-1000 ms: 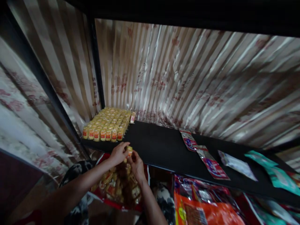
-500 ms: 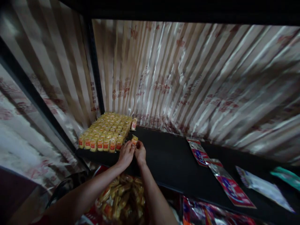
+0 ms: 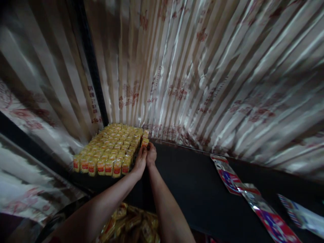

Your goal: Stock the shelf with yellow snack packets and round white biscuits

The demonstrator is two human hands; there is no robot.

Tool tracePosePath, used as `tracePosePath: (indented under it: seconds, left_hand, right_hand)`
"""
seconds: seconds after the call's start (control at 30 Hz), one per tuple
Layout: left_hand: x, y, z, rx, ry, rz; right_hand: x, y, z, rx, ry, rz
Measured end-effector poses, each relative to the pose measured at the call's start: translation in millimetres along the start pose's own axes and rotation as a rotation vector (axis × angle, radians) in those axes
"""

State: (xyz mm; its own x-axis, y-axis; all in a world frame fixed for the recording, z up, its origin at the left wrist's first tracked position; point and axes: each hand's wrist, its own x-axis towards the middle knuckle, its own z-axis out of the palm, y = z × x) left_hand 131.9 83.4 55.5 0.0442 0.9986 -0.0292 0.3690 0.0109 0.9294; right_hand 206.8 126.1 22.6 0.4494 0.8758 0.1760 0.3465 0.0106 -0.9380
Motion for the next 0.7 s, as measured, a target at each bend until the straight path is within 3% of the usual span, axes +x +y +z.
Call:
tracePosePath:
  seconds: [0.2, 0.47, 0.7]
  left_hand:
    - [18.3, -3.8, 11.3, 0.094, 0.047, 0.013]
    - [33.8, -11.3, 21.4, 0.007, 0.043, -0.069]
    - [48.4, -19.3, 33.2, 0.056, 0.028, 0.013]
  right_hand:
    - [10.1, 4.9, 7.5, -0.02, 0.004, 0.004]
    - [14.4, 13.2, 11.9, 0.019, 0.015, -0.025]
    - [15.7, 21.1, 14.7, -0.006, 0.0, -0.051]
